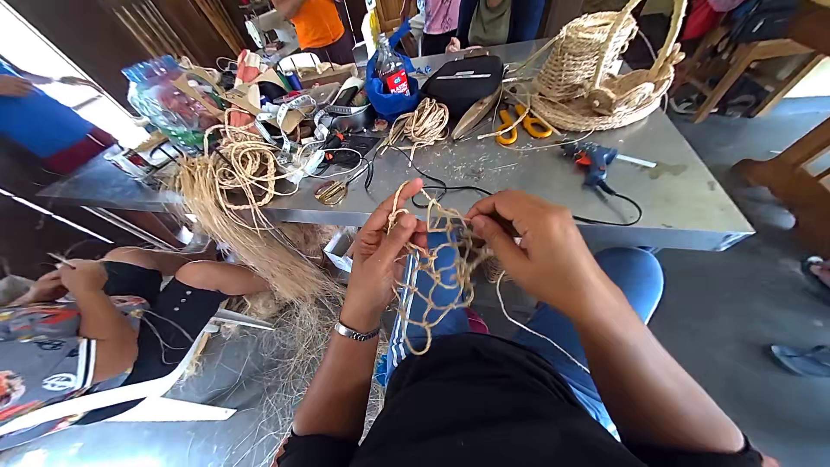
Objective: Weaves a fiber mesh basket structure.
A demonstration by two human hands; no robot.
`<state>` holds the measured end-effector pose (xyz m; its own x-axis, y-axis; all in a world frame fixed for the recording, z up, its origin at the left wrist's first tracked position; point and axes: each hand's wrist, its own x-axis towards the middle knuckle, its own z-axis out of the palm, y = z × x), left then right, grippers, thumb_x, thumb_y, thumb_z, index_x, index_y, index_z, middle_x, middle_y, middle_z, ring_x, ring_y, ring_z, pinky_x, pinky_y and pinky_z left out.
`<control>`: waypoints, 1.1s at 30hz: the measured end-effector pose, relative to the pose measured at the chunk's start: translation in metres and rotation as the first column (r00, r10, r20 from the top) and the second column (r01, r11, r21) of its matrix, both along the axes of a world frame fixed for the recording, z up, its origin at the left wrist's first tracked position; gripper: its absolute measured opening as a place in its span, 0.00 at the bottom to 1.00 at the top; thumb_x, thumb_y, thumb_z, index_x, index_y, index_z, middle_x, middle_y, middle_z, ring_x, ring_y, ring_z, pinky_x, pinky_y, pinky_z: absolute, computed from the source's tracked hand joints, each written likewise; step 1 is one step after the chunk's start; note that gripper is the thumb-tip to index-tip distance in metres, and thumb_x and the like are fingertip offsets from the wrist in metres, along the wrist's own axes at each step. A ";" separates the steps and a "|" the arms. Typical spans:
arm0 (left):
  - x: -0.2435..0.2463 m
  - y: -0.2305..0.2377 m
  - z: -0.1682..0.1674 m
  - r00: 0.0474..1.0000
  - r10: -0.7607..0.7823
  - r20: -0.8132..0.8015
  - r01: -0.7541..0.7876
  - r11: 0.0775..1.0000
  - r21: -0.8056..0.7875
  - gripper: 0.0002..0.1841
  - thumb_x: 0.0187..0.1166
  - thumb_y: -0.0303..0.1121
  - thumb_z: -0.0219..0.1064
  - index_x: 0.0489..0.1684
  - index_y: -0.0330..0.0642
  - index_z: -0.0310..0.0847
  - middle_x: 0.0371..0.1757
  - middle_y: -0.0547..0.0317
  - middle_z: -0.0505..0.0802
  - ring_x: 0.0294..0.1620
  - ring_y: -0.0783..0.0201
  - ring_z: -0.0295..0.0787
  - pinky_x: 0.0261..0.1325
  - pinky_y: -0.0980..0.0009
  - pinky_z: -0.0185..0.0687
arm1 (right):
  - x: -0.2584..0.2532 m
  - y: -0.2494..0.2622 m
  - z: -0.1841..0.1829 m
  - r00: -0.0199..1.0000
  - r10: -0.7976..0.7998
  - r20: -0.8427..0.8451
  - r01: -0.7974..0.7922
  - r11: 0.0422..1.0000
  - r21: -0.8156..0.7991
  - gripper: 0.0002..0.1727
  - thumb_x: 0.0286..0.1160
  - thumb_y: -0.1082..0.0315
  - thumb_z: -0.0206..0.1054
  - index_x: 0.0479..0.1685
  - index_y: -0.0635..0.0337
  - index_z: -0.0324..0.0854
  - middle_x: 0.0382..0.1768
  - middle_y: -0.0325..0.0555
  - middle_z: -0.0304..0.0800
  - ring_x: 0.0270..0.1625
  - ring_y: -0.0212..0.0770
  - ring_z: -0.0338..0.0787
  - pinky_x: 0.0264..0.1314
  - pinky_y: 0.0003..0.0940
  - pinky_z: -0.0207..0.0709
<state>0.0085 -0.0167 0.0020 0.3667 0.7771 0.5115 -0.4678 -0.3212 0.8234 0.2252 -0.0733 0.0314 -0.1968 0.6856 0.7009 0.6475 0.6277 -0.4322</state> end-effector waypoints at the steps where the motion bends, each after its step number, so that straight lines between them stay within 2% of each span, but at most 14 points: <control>1: 0.000 0.001 -0.002 1.000 0.011 0.002 -0.012 0.999 0.033 0.23 0.87 0.33 0.63 0.81 0.52 0.75 0.43 0.62 0.91 0.37 0.72 0.88 0.45 0.75 0.87 | 0.001 -0.001 0.003 1.000 -0.014 0.009 0.014 1.000 0.008 0.11 0.86 0.67 0.59 0.49 0.61 0.86 0.41 0.43 0.87 0.36 0.28 0.84 0.39 0.20 0.81; 3: 0.000 0.003 -0.004 0.999 0.037 -0.020 -0.035 0.996 0.081 0.27 0.82 0.29 0.69 0.82 0.52 0.74 0.46 0.63 0.90 0.40 0.72 0.87 0.47 0.74 0.87 | 0.002 -0.002 0.005 1.000 -0.001 0.003 0.001 1.000 0.005 0.11 0.83 0.69 0.58 0.49 0.60 0.87 0.40 0.41 0.87 0.34 0.25 0.83 0.36 0.18 0.79; 5: 0.004 0.002 -0.006 0.997 0.060 -0.042 -0.056 0.993 0.104 0.29 0.80 0.27 0.70 0.83 0.53 0.74 0.49 0.62 0.91 0.40 0.71 0.88 0.47 0.74 0.88 | -0.003 -0.003 0.002 0.999 0.024 -0.042 -0.024 1.000 0.010 0.14 0.79 0.70 0.58 0.49 0.60 0.90 0.37 0.39 0.88 0.32 0.23 0.82 0.33 0.17 0.78; 8: 0.009 0.000 -0.007 0.996 0.054 -0.065 -0.046 0.992 0.120 0.30 0.82 0.27 0.68 0.85 0.54 0.71 0.49 0.60 0.89 0.40 0.70 0.87 0.46 0.74 0.87 | -0.011 -0.005 -0.005 0.989 0.016 -0.149 -0.016 1.000 0.000 0.12 0.85 0.65 0.63 0.53 0.58 0.91 0.33 0.34 0.90 0.26 0.19 0.79 0.28 0.14 0.74; 11: 0.009 -0.001 -0.005 0.995 0.063 -0.080 -0.051 0.989 0.136 0.30 0.83 0.26 0.66 0.86 0.54 0.70 0.52 0.60 0.89 0.41 0.69 0.88 0.46 0.73 0.88 | -0.013 -0.006 -0.012 0.980 0.017 -0.199 -0.028 0.998 -0.052 0.13 0.86 0.65 0.63 0.58 0.57 0.90 0.27 0.32 0.87 0.22 0.19 0.76 0.22 0.14 0.70; 14: 0.009 -0.002 -0.005 0.993 0.086 -0.080 -0.074 0.988 0.138 0.30 0.83 0.25 0.67 0.85 0.54 0.71 0.57 0.59 0.88 0.43 0.69 0.88 0.47 0.73 0.89 | -0.015 -0.012 -0.021 0.984 0.023 -0.177 -0.039 0.996 -0.086 0.16 0.87 0.66 0.60 0.64 0.54 0.88 0.28 0.31 0.87 0.23 0.19 0.77 0.23 0.16 0.73; 17: 0.010 -0.002 -0.006 0.990 0.115 -0.086 -0.102 0.984 0.149 0.29 0.83 0.26 0.66 0.86 0.53 0.70 0.58 0.59 0.87 0.43 0.69 0.87 0.46 0.73 0.88 | -0.014 -0.013 -0.026 0.992 0.022 -0.121 -0.031 0.996 -0.081 0.19 0.87 0.66 0.57 0.69 0.55 0.87 0.25 0.32 0.84 0.21 0.21 0.74 0.23 0.18 0.69; 19: 0.008 -0.002 -0.007 0.991 0.095 -0.098 -0.079 0.985 0.157 0.30 0.84 0.27 0.66 0.87 0.54 0.68 0.57 0.60 0.88 0.43 0.69 0.87 0.47 0.73 0.88 | -0.012 -0.013 -0.023 0.994 0.035 -0.107 -0.043 0.996 -0.072 0.18 0.87 0.67 0.57 0.67 0.55 0.87 0.27 0.32 0.85 0.23 0.20 0.75 0.24 0.16 0.71; 21: 0.006 -0.002 -0.006 0.990 0.077 -0.122 -0.057 0.985 0.162 0.31 0.83 0.27 0.67 0.88 0.56 0.67 0.55 0.60 0.89 0.44 0.69 0.88 0.46 0.73 0.88 | -0.009 -0.011 -0.017 0.995 0.038 -0.090 -0.042 0.999 -0.035 0.15 0.87 0.68 0.58 0.61 0.57 0.89 0.34 0.34 0.89 0.30 0.21 0.82 0.32 0.16 0.78; 23: 0.005 -0.002 -0.004 0.983 0.084 -0.162 -0.051 0.979 0.197 0.32 0.82 0.28 0.68 0.89 0.54 0.66 0.62 0.59 0.86 0.47 0.68 0.86 0.45 0.74 0.86 | -0.007 -0.008 -0.011 0.998 0.039 -0.055 -0.039 0.999 0.004 0.13 0.85 0.68 0.60 0.53 0.59 0.90 0.40 0.39 0.90 0.39 0.25 0.87 0.43 0.19 0.83; 24: 0.004 -0.002 -0.004 0.979 0.090 -0.184 -0.050 0.977 0.209 0.34 0.82 0.29 0.68 0.90 0.55 0.64 0.65 0.59 0.85 0.48 0.68 0.86 0.46 0.75 0.86 | -0.006 -0.007 -0.008 0.999 0.033 -0.043 -0.032 0.999 0.015 0.12 0.84 0.68 0.60 0.50 0.59 0.90 0.41 0.40 0.89 0.40 0.26 0.87 0.43 0.18 0.83; 28: 0.008 -0.004 -0.005 0.980 0.076 -0.185 -0.033 0.974 0.226 0.38 0.82 0.25 0.66 0.93 0.56 0.57 0.56 0.59 0.89 0.48 0.69 0.88 0.50 0.73 0.87 | -0.011 -0.007 -0.001 0.997 0.014 -0.076 -0.012 1.000 0.022 0.16 0.78 0.73 0.56 0.50 0.60 0.91 0.36 0.38 0.85 0.32 0.22 0.79 0.32 0.14 0.73; 31: 0.012 -0.006 -0.005 0.984 0.082 -0.157 -0.036 0.960 0.276 0.36 0.82 0.24 0.66 0.92 0.51 0.58 0.58 0.59 0.89 0.49 0.69 0.87 0.52 0.73 0.87 | -0.014 -0.008 -0.005 0.991 -0.004 -0.133 0.010 0.999 0.042 0.18 0.76 0.74 0.55 0.51 0.61 0.91 0.32 0.36 0.87 0.26 0.21 0.76 0.27 0.15 0.71; 33: 0.013 -0.008 -0.003 0.987 0.084 -0.140 -0.043 0.960 0.277 0.35 0.83 0.25 0.66 0.92 0.49 0.59 0.60 0.58 0.88 0.50 0.68 0.88 0.51 0.73 0.88 | -0.016 -0.009 -0.006 0.984 -0.015 -0.177 0.019 1.000 0.023 0.17 0.76 0.72 0.55 0.51 0.61 0.90 0.24 0.32 0.82 0.21 0.19 0.72 0.21 0.15 0.66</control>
<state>0.0219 -0.0245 -0.0014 0.4093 0.6400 0.6503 -0.3179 -0.5680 0.7591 0.2092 -0.0828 0.0253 -0.0571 0.6698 0.7403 0.5731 0.6292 -0.5251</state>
